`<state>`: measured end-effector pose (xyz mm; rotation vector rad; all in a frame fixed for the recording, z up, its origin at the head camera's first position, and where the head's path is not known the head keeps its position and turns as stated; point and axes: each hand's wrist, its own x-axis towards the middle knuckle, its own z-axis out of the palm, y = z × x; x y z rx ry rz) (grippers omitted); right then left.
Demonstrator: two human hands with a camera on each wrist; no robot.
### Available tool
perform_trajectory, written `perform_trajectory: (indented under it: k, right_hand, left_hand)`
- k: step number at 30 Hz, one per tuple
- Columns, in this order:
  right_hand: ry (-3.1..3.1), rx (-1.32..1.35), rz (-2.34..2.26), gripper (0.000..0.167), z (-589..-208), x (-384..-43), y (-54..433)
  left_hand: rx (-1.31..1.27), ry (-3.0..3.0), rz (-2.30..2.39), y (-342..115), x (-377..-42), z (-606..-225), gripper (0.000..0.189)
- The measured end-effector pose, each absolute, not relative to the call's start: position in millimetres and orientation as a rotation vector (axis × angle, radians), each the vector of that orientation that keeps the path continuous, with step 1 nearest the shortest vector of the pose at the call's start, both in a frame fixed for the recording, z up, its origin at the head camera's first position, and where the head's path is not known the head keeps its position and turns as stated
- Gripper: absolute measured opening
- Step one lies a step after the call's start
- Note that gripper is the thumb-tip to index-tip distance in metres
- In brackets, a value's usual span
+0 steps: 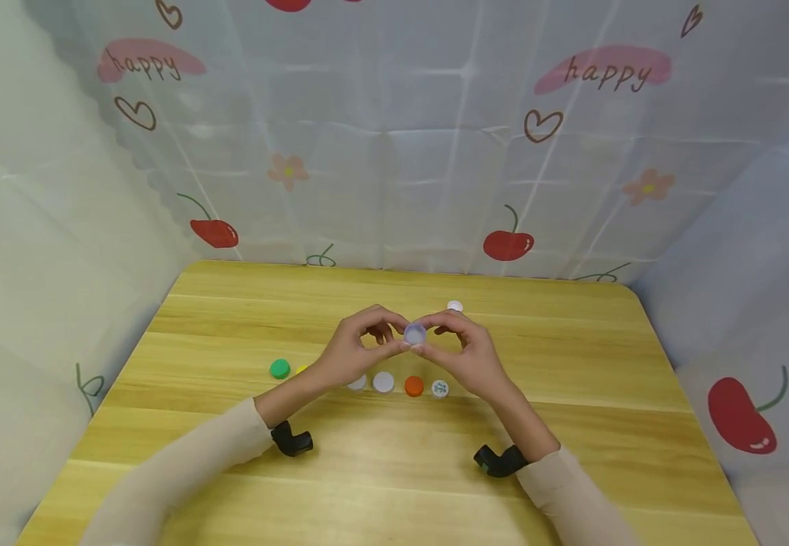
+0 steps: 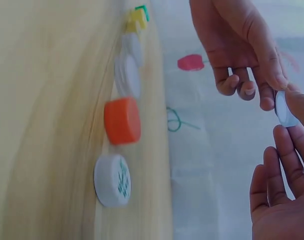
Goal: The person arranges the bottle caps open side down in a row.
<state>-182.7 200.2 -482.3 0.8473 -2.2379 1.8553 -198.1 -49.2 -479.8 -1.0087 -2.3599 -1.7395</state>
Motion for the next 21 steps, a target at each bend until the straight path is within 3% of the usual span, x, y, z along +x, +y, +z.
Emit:
perform_trajectory:
  k: [13, 21]
  right_hand:
    - [-2.232, 0.889, 1.886, 0.035, -479.8, -162.1, 194.7]
    - [-2.287, 0.87, 1.815, 0.037, -478.9, -158.5, 194.5]
  left_hand:
    - [-0.976, -2.333, -1.831, -54.2, -173.6, -484.7, 0.021]
    - [-0.852, -2.401, -2.255, -57.4, -175.4, -480.5, 0.019]
